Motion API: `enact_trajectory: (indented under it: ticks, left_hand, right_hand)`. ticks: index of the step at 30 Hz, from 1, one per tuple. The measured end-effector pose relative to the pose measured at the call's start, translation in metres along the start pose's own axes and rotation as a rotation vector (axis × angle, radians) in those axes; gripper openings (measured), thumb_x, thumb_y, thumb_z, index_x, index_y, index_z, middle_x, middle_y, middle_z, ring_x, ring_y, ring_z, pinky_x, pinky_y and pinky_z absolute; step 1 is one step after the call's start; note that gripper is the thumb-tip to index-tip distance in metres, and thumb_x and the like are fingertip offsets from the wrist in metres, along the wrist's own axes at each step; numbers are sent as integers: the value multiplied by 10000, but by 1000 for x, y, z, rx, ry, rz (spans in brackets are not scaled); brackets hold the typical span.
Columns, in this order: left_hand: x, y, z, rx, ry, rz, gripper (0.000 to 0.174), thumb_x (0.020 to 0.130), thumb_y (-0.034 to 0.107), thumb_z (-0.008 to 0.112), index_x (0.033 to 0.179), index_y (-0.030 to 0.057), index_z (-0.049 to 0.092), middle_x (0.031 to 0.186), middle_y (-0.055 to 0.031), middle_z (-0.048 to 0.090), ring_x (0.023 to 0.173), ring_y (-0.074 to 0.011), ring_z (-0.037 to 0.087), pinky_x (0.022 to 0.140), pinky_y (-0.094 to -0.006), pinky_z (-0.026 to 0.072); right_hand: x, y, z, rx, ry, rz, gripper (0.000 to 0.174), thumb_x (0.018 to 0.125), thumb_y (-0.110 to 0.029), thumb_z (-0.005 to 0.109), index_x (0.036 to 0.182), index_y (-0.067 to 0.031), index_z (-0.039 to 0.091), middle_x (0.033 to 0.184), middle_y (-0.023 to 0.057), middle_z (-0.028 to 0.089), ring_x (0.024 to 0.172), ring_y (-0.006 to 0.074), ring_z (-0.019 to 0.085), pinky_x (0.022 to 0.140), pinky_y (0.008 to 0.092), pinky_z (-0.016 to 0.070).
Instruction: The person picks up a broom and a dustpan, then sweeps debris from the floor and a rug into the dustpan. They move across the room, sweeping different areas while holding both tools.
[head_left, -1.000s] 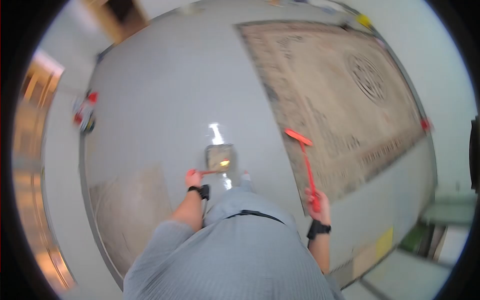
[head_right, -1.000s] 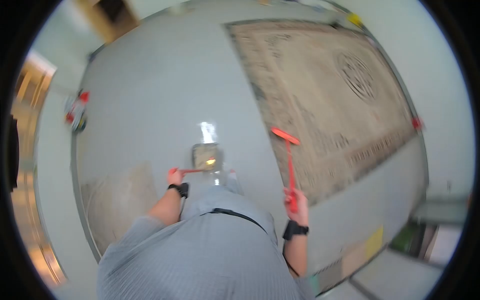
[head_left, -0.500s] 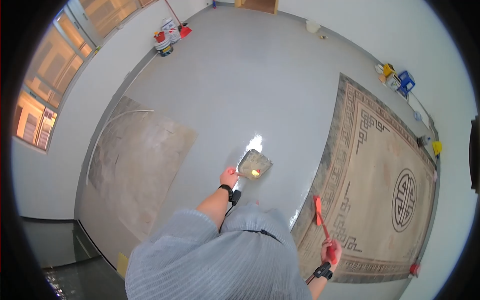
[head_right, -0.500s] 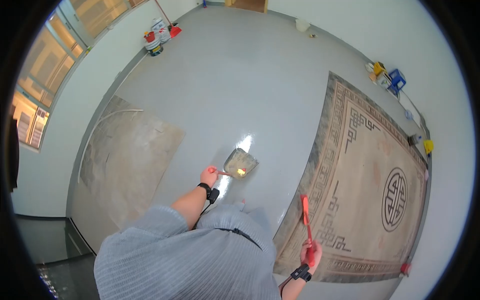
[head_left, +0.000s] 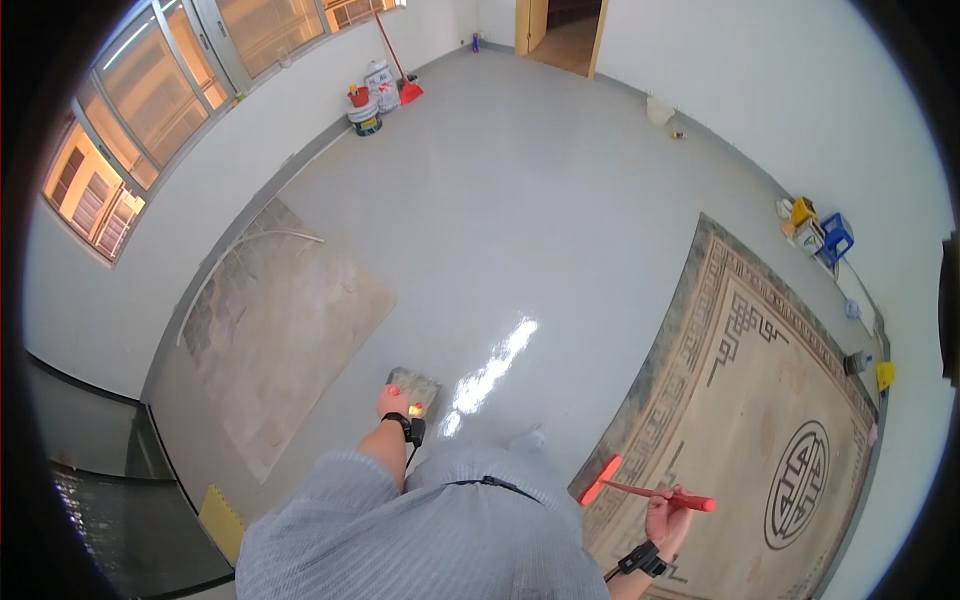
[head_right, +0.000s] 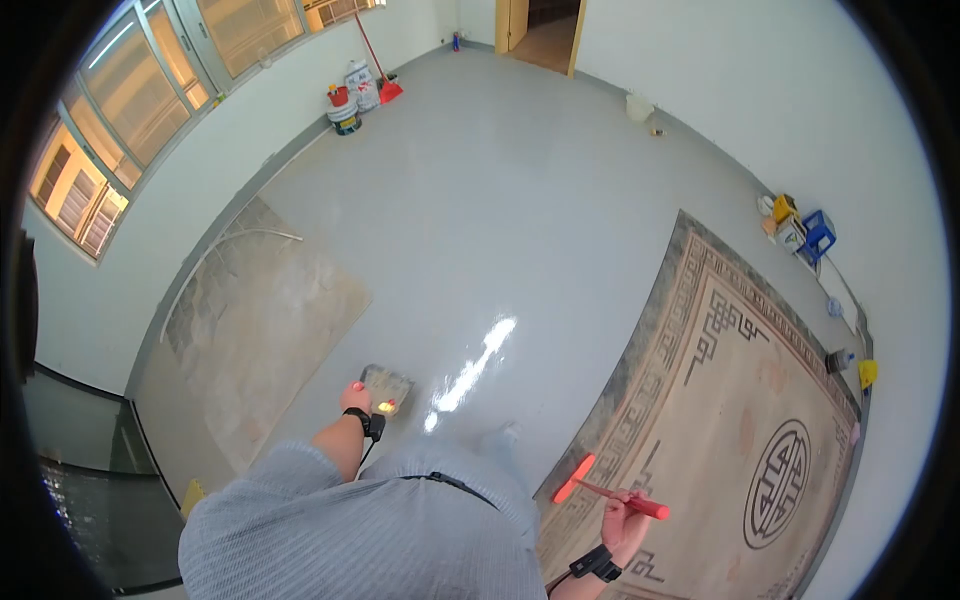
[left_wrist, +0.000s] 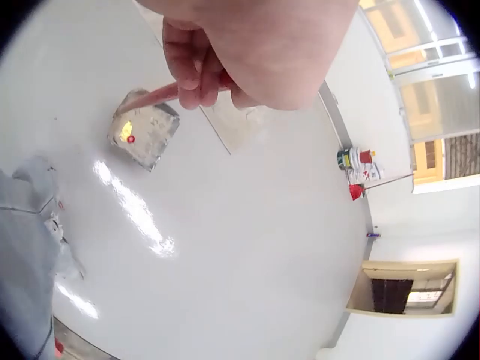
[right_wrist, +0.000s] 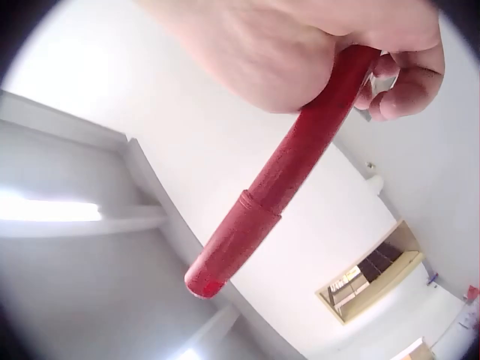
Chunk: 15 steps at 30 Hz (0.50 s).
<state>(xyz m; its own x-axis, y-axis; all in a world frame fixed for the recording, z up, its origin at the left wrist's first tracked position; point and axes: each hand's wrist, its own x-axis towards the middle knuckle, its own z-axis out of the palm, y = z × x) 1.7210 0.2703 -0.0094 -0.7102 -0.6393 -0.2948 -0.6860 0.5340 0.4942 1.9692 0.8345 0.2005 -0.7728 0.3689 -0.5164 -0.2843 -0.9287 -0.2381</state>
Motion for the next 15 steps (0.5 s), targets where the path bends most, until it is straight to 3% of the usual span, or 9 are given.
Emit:
enact_trajectory:
  ticks: [2, 7, 8, 10, 12, 13, 15]
  left_hand:
    - [-10, 26, -7, -15, 50, -48, 245, 813, 170, 500, 1023, 133, 623, 992, -187, 666, 955, -383, 626, 834, -445, 500]
    - [-26, 64, -17, -133, 176, -203, 276, 829, 200, 470, 1050, 107, 606, 993, -210, 658, 959, -401, 620, 841, -455, 500]
    - [-13, 53, -6, -82, 268, -123, 263, 833, 213, 452, 987, 59, 599, 972, -213, 655, 914, -406, 628, 803, -448, 506]
    - [12, 34, -1, -59, 142, -109, 226, 837, 183, 453, 963, 47, 583, 914, -208, 654, 832, -383, 630, 736, -444, 510]
    - [21, 35, 12, -89, -4, -152, 154, 846, 121, 456, 915, 22, 552, 797, -196, 651, 669, -339, 635, 600, -436, 518]
    - [19, 41, 23, -51, -46, -135, 154, 846, 121, 456, 915, 22, 552, 797, -196, 651, 669, -339, 635, 600, -436, 518]
    - [19, 41, 14, -796, -24, -239, 109, 861, 42, 469, 949, 36, 532, 694, -140, 608, 561, -236, 601, 487, -359, 502]
  right_hand:
    - [15, 2, 36, -174, -85, -51, 207, 928, -217, 539, 867, -20, 557, 792, 92, 544, 712, 188, 525, 608, 270, 479]
    - [55, -20, 111, -240, -227, 11, 256, 930, -304, 550, 934, -51, 593, 870, 123, 576, 724, 205, 533, 598, 289, 484]
    - [64, -29, 115, -267, -231, -26, 262, 926, -311, 555, 954, -54, 601, 886, 130, 585, 730, 210, 538, 597, 293, 487]
    - [95, -57, 121, -237, -157, -82, 266, 921, -294, 556, 977, -39, 611, 886, 135, 571, 730, 198, 524, 603, 277, 469]
    - [110, -73, 142, -100, -320, -46, 219, 924, -250, 538, 991, -44, 577, 906, 120, 554, 685, 165, 479, 580, 260, 438]
    - [110, -77, 165, -104, -364, -4, 213, 927, -202, 525, 968, 5, 547, 884, 91, 476, 691, 143, 431, 610, 234, 413]
    - [96, -71, 164, -116, -356, -27, 193, 925, -166, 514, 964, 23, 520, 912, 104, 476, 704, 147, 450, 612, 238, 437]
